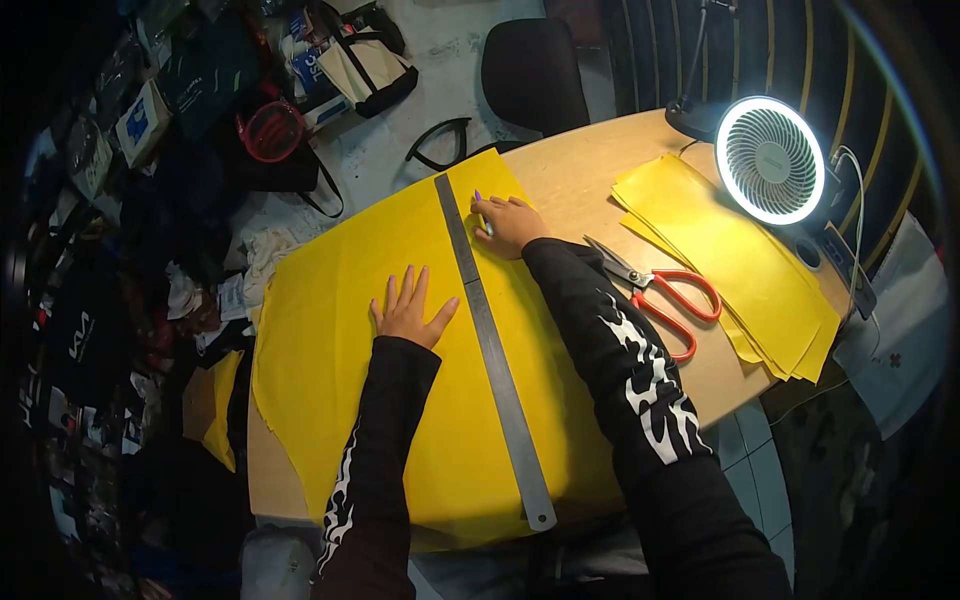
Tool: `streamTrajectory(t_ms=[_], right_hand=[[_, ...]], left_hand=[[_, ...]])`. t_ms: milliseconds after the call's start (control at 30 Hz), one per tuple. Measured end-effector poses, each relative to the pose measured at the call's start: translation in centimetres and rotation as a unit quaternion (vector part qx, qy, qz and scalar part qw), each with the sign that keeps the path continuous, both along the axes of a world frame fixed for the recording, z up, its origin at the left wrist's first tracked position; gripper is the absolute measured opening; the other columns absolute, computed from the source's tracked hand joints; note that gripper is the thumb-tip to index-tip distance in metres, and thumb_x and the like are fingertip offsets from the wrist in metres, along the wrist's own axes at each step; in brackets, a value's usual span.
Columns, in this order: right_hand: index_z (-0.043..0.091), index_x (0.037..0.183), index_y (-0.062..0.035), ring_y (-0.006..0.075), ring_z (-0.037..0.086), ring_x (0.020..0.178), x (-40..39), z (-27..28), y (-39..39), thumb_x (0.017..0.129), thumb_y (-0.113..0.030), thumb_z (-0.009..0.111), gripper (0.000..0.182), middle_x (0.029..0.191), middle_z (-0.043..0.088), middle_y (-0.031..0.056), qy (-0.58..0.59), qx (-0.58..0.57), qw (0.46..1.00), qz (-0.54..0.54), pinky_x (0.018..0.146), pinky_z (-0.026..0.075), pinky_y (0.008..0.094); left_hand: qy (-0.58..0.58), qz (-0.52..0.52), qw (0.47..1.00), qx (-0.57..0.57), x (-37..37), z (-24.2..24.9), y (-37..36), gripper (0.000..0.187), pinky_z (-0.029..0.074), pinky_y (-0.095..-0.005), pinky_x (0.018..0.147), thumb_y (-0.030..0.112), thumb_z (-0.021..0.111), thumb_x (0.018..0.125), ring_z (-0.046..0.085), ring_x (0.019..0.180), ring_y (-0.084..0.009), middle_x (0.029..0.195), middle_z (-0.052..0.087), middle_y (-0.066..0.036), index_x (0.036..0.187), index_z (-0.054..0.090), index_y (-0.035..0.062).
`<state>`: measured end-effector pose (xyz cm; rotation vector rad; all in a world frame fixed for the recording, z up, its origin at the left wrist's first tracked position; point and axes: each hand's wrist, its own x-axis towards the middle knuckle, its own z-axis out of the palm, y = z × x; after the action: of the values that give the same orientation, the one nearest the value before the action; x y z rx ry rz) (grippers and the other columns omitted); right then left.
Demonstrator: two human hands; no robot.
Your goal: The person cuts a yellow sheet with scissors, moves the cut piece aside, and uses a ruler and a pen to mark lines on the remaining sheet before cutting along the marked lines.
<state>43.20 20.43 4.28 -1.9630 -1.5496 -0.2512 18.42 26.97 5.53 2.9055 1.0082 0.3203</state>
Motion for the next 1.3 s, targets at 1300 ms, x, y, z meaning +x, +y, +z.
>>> streamTrajectory(t_ms=[1300], right_hand=[[0.054,0.125,-0.0128,0.0278,0.056,0.119,0.3,-0.6,0.3,0.091,-0.040,0.052,0.043,0.123,0.062,0.0156,-0.010,-0.037,0.999,-0.023,0.106,0.036,0.0404]], left_hand=[[0.051,-0.176,0.983,-0.006,1.5,1.2,-3.4,0.083,0.005,-0.0615,0.114,0.070,0.050,0.082,0.013,0.148,-0.0333,0.159,0.021,-0.013,0.150,0.032,0.0256]])
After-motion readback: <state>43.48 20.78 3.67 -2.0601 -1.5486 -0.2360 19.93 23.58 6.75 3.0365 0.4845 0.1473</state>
